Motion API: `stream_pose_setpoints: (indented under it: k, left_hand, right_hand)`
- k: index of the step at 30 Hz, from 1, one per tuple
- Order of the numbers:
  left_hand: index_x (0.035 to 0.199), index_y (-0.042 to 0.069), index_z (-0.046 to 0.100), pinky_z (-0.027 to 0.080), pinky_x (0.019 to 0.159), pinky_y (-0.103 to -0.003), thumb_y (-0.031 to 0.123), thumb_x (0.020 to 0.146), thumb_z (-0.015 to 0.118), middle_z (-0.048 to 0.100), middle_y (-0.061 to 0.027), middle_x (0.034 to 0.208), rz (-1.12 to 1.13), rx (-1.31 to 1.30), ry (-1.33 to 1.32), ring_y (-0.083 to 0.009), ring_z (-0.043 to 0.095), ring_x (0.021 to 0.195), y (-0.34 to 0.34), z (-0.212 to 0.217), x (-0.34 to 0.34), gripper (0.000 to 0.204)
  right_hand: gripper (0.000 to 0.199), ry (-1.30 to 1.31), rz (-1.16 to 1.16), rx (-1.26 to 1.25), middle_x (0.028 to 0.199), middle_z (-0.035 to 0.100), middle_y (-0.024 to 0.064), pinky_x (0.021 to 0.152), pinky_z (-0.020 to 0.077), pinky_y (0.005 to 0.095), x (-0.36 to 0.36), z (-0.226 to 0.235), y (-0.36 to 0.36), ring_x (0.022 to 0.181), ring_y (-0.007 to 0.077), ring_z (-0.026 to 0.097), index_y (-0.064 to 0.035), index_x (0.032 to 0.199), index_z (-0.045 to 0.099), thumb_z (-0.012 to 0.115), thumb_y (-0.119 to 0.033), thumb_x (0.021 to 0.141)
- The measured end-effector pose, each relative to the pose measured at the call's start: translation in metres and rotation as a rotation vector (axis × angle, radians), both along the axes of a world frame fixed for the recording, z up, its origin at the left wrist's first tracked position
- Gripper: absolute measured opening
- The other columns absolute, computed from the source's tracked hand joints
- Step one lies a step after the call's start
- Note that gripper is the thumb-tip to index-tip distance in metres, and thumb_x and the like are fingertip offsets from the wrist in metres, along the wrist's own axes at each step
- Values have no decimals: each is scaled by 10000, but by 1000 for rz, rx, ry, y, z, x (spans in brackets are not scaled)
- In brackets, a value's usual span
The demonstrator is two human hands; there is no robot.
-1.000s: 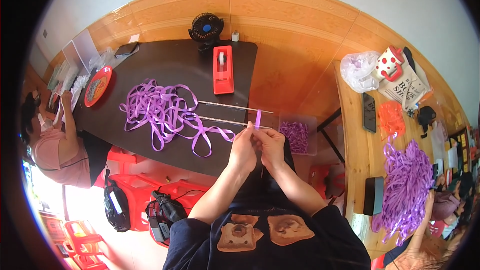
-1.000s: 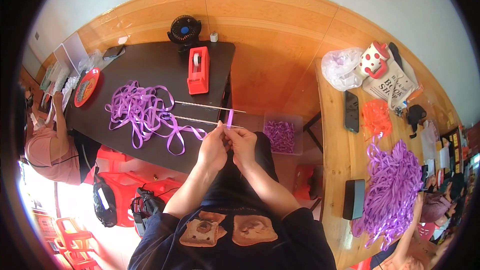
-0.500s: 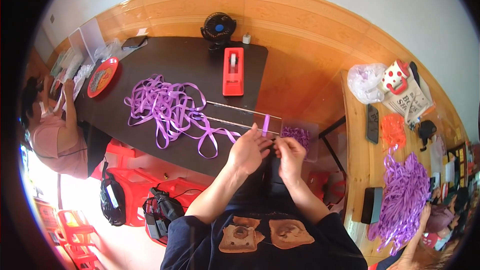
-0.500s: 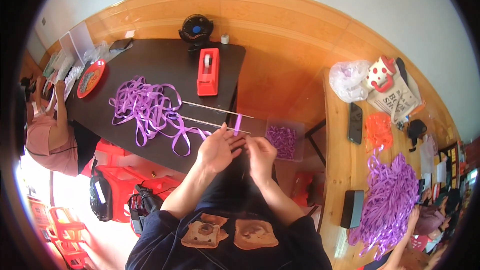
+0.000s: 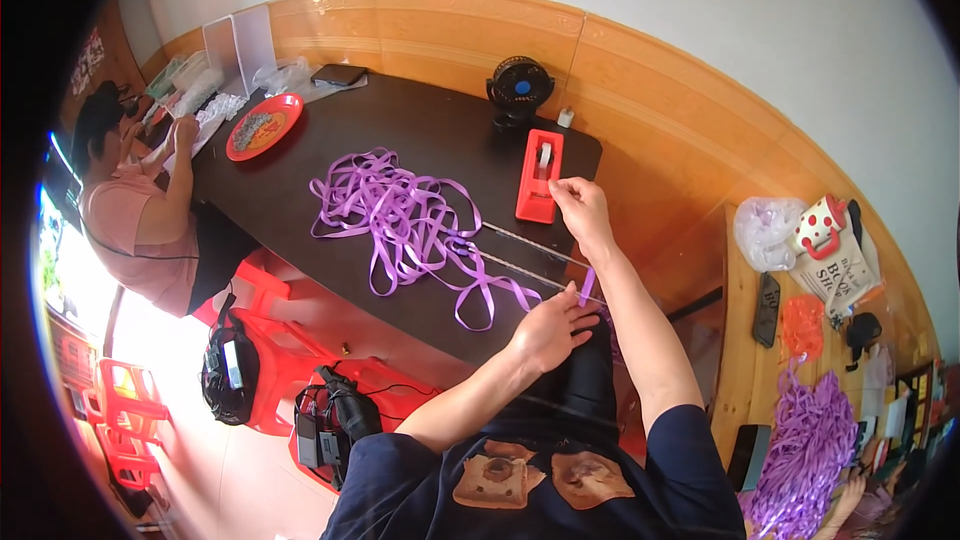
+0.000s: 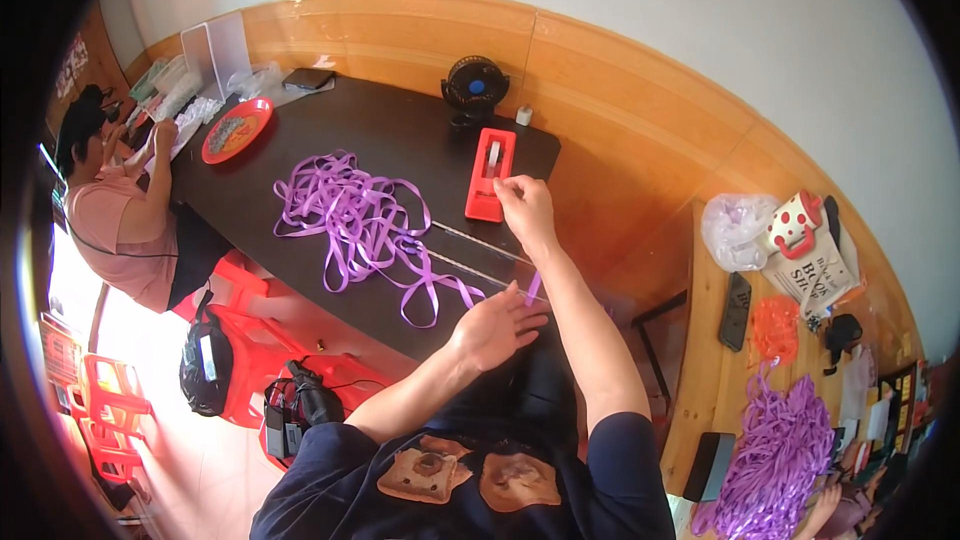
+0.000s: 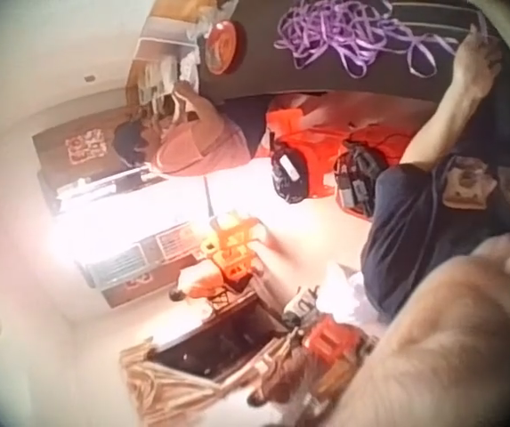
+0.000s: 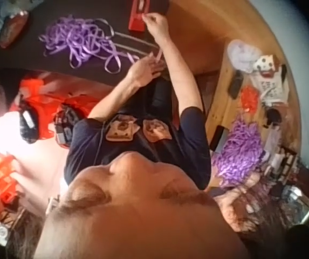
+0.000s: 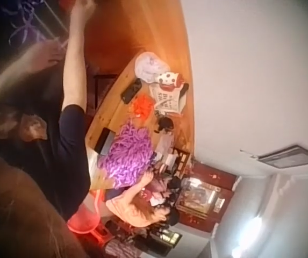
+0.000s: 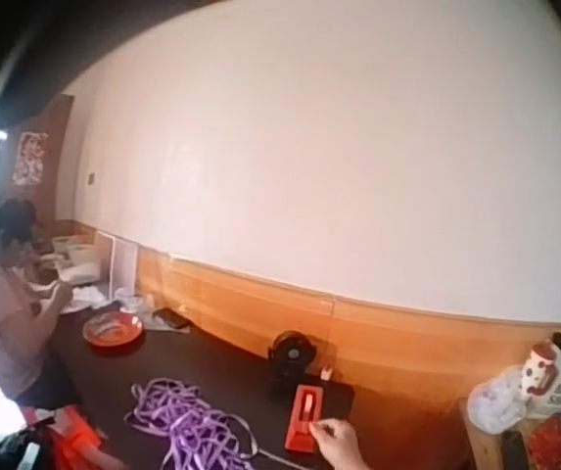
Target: The recorder is winding purple ribbon around a wire jig to create decorative items.
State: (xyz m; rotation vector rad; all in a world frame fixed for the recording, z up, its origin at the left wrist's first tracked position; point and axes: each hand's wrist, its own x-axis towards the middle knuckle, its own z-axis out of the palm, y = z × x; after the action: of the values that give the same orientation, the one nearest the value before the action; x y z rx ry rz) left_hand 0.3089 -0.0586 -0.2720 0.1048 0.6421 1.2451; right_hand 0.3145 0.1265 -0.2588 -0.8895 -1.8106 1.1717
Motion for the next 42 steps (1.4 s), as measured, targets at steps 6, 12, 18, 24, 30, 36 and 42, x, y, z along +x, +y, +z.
stream_pose_setpoints:
  k: [6, 12, 18, 24, 30, 36, 42]
  left_hand:
    - [1158, 98, 479, 278, 1013, -393, 427, 968, 440, 512, -100, 1266, 0, 24, 2, -238, 428, 1207, 0, 1, -3, 381]
    - [1154, 136, 493, 269, 1006, -404, 423, 976, 426, 529, -66, 1216, -8, 100, -19, -223, 440, 1176, 4, -10, 0, 344]
    - [1176, 135, 488, 278, 988, -392, 407, 979, 404, 519, -41, 1224, -6, 97, -23, -206, 444, 1165, 0, -4, -2, 346]
    - [1258, 92, 486, 330, 998, -382, 349, 992, 337, 550, -73, 1267, 43, 92, -1, -210, 493, 1168, -2, -4, 2, 399]
    - [1249, 77, 492, 334, 1018, -397, 310, 1000, 314, 558, -76, 1255, 51, 82, 11, -214, 501, 1166, -1, -9, 3, 385]
    - [1211, 78, 486, 320, 970, -370, 331, 993, 330, 522, -62, 1248, 43, 87, 2, -184, 471, 1118, -3, 5, 4, 369]
    - [1161, 78, 479, 326, 945, -380, 425, 977, 424, 528, -90, 1236, 6, 63, 9, -220, 468, 1122, 2, -5, 5, 396]
  right_hand:
    - [166, 174, -46, -375, 706, 625, 34, 598, 436, 274, -33, 3, 1, 654, 101, 557, 20, 776, 657, 699, -137, 813]
    - [76, 191, -143, -390, 759, 653, 77, 651, 468, 268, -43, 3, 6, 697, 129, 606, 15, 763, 642, 667, -31, 819]
    - [133, 306, -71, -467, 786, 666, 103, 660, 467, 280, -28, 28, -27, 720, 140, 603, 48, 789, 661, 658, -75, 840]
    - [88, 330, -19, -466, 737, 636, 22, 666, 403, 236, -9, 26, -55, 687, 71, 528, -6, 799, 672, 662, -82, 845]
    - [87, 179, -90, -443, 654, 549, -41, 491, 307, 227, -7, -5, -55, 542, 28, 396, 3, 812, 674, 668, -77, 844]
    - [147, -80, -205, -100, 609, 554, -4, 492, 333, 239, -11, -25, -37, 557, 47, 449, 37, 731, 667, 691, -80, 818]
    - [75, -210, -165, -123, 638, 649, 79, 658, 462, 340, -2, -18, -14, 624, 148, 584, 15, 697, 678, 675, -44, 744]
